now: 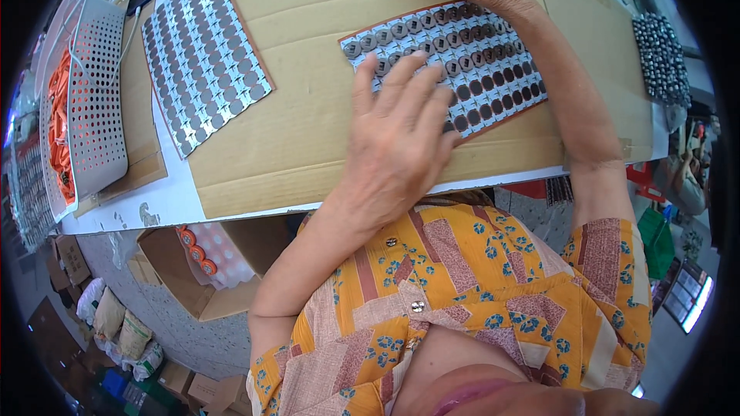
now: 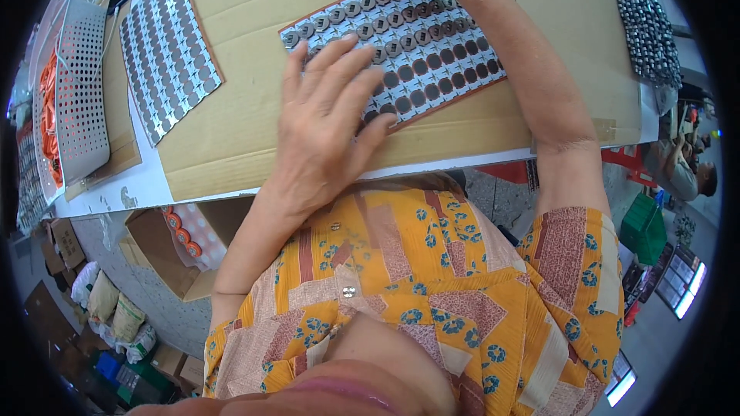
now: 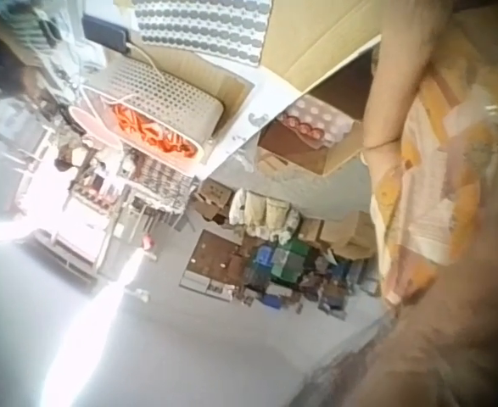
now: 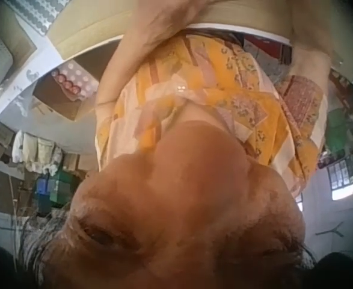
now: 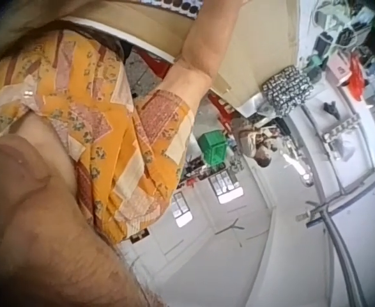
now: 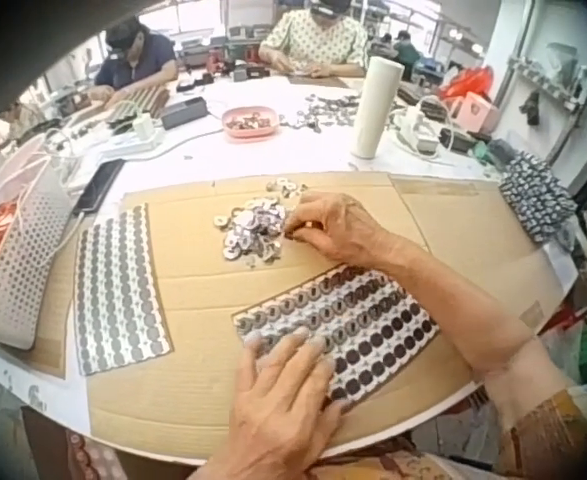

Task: The person assembles small metal components onto a mounting strip by hand at a workstation.

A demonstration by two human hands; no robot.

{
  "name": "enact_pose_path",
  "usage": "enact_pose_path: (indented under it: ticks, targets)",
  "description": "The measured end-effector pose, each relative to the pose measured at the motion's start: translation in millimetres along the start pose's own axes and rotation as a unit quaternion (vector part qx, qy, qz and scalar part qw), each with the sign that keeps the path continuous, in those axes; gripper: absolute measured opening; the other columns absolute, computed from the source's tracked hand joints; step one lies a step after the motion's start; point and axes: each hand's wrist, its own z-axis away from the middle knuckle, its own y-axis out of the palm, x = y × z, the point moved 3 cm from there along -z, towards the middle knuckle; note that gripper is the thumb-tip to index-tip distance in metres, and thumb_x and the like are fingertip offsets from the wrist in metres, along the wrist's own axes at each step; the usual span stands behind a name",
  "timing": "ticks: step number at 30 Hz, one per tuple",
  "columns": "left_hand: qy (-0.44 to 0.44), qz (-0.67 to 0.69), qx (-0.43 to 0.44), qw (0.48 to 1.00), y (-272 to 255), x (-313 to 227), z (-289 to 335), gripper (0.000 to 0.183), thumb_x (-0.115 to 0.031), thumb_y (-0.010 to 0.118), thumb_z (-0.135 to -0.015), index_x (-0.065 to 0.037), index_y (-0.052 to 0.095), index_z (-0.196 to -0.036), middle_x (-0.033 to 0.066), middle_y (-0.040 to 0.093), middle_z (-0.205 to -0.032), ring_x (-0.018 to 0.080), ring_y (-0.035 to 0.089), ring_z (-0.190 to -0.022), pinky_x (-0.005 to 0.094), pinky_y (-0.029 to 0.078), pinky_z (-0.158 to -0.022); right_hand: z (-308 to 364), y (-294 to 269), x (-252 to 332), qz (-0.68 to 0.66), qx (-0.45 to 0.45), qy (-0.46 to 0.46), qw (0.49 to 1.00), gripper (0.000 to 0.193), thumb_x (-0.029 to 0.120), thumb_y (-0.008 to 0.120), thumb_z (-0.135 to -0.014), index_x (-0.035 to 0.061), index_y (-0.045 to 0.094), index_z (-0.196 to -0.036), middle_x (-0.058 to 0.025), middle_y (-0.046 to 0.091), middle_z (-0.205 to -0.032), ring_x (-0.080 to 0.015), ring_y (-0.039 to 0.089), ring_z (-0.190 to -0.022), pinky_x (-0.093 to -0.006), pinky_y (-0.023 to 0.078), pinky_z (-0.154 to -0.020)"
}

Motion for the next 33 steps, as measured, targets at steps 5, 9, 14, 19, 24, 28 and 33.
enact_pose_path:
  ticks: [5, 9, 14, 19, 24, 28, 33]
  targets:
    - [-0.023, -0.031, -0.042, 0.998, -24.0, 25.5, 25.2, 0.049, -0.011, 0.086, -0.077, 0.002, 0.068, -0.120, 0.0190, 0.067, -0.131, 0.0372, 0.060, -0.132, 0.0628, 0.034, -0.119, 8.5, -1.8, -6.1, 0.026, -0.005, -0.007, 1.000, 0.013, 0.004, 0.069, -0.092, -0.0011, 0.076, -0.101, -0.0173, 0.073, -0.093, -0.0326, 0.072, -0.090, -0.0390, 0.056, -0.081]
    - [-0.035, -0.004, -0.075, 0.997, -28.4, 34.2, 31.5, 0.053, -0.006, 0.086, -0.077, 0.000, 0.068, -0.126, 0.0188, 0.069, -0.129, 0.0375, 0.063, -0.128, 0.0578, 0.040, -0.116, 30.1, -13.6, 16.6, -0.115, 0.043, 0.185, 0.975, 0.012, 0.001, 0.066, -0.091, -0.0025, 0.075, -0.099, -0.0180, 0.073, -0.090, -0.0311, 0.072, -0.082, -0.0374, 0.056, -0.074]
    - [-0.024, 0.038, -0.164, 0.985, -28.3, 28.1, 27.6, 0.056, -0.004, 0.089, -0.077, 0.002, 0.068, -0.128, 0.0191, 0.073, -0.120, 0.0322, 0.074, -0.106, 0.0414, 0.061, -0.084, 74.0, -11.0, 60.9, -0.273, 0.024, 0.279, 0.921, 0.014, 0.007, 0.068, -0.101, 0.0003, 0.075, -0.112, 0.0047, 0.065, -0.083, 0.0030, 0.051, -0.068, -0.0155, 0.038, -0.055]
    - [-0.347, 0.621, -0.110, 0.694, -15.1, 21.7, 22.0, 0.031, -0.011, 0.075, -0.101, 0.007, 0.070, -0.126, 0.0169, 0.077, -0.110, 0.0207, 0.078, -0.087, 0.0301, 0.064, -0.070, 107.9, 19.8, 115.9, -0.298, -0.120, 0.137, 0.937, 0.023, -0.003, 0.069, -0.099, 0.0000, 0.072, -0.121, 0.0001, 0.070, -0.100, -0.0032, 0.063, -0.082, -0.0191, 0.052, -0.072]
    - [-0.378, 0.694, -0.067, 0.609, -16.7, 25.8, 33.5, 0.024, -0.007, 0.070, -0.104, 0.007, 0.071, -0.123, 0.0176, 0.078, -0.106, 0.0224, 0.079, -0.093, 0.0309, 0.067, -0.077, 123.7, 32.7, 132.7, -0.246, -0.159, 0.048, 0.955, 0.021, -0.008, 0.070, -0.096, -0.0017, 0.072, -0.116, -0.0046, 0.071, -0.100, -0.0069, 0.068, -0.086, -0.0206, 0.055, -0.075]
    - [-0.378, 0.704, -0.064, 0.598, -12.0, 24.6, 39.5, 0.019, -0.001, 0.073, -0.099, 0.006, 0.070, -0.117, 0.0160, 0.078, -0.103, 0.0199, 0.078, -0.091, 0.0302, 0.067, -0.079, 134.6, 40.5, 139.5, -0.285, -0.177, 0.088, 0.938, 0.022, -0.010, 0.069, -0.097, -0.0017, 0.072, -0.117, -0.0040, 0.071, -0.101, -0.0070, 0.069, -0.086, -0.0206, 0.056, -0.074]
    - [-0.389, 0.627, -0.058, 0.672, -16.5, 17.5, 50.3, 0.015, 0.005, 0.071, -0.097, 0.004, 0.068, -0.111, 0.0126, 0.076, -0.100, 0.0137, 0.076, -0.087, 0.0261, 0.065, -0.077, 154.0, 39.6, 154.3, -0.519, -0.087, 0.263, 0.809, 0.021, -0.009, 0.067, -0.099, -0.0018, 0.072, -0.118, -0.0027, 0.070, -0.102, -0.0064, 0.068, -0.085, -0.0203, 0.057, -0.072]
